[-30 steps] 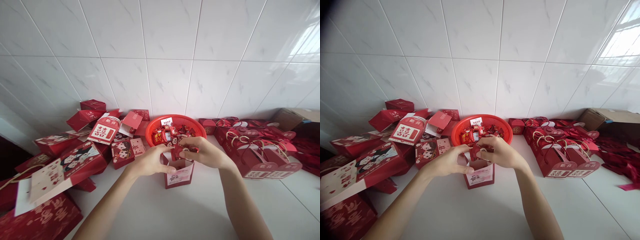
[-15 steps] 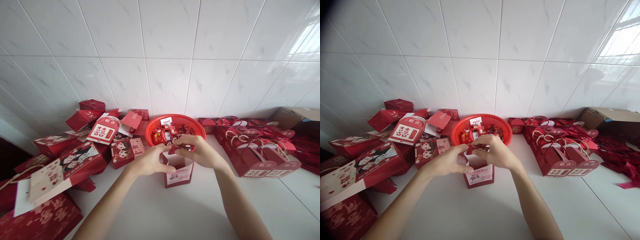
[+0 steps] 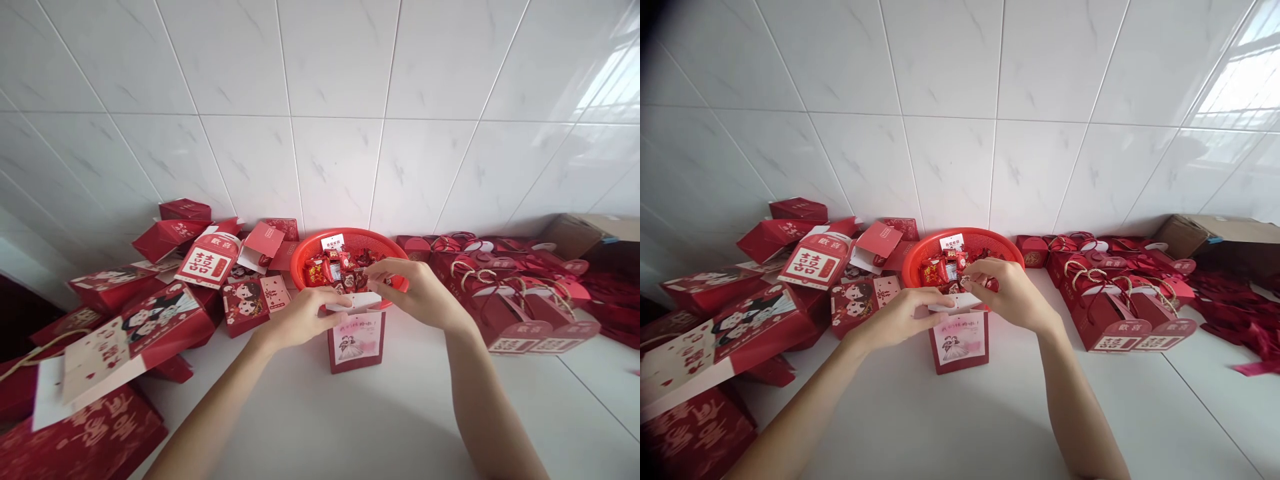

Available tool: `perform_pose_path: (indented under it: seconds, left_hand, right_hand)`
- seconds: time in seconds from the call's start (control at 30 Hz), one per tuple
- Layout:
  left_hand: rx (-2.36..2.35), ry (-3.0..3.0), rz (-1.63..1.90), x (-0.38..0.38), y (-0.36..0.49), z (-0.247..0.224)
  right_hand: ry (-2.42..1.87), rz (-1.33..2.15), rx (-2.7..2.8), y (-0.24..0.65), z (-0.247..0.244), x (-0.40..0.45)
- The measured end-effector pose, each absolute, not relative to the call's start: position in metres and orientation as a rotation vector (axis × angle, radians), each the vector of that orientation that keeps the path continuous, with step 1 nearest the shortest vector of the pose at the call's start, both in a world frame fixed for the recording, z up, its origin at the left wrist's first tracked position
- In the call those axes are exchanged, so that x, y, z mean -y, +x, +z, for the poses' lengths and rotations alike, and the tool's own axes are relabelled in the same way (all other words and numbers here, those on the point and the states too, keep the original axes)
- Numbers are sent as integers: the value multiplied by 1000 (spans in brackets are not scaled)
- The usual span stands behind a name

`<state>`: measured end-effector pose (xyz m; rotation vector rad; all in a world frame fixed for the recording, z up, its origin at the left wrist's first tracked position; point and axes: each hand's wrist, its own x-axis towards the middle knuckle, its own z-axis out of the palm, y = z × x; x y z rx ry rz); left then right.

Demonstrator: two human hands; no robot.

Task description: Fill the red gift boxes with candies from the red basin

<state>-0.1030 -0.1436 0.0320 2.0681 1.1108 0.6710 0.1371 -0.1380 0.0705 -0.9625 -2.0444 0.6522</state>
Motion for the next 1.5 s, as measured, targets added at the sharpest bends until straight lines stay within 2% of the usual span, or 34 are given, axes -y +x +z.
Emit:
perform_pose_path:
  seconds: [0.2, 0.33, 0.63, 0.9, 1.2, 1.5]
  left_hand:
    - [-1048, 2350, 679, 146, -102, 31]
    - [-999, 2328, 880, 143, -105, 34]
    - [-1056, 1867, 1394, 138, -118, 55]
    - [-996, 1812, 1355, 135, -105, 59]
    - [-924, 1754, 1484, 136, -105, 50]
    - [-934, 1826, 1555, 140, -101, 56]
  right_hand:
    - [-999, 609, 2052, 143, 71, 134]
    - [-1013, 627, 2062, 145, 68, 128]
    - [-743, 1068, 1922, 128, 63, 124]
    - [-713, 1073, 1655, 123, 62, 126]
    - [-775, 1046, 1710, 122, 60, 123]
    - [-859, 856, 1710, 120, 64, 130]
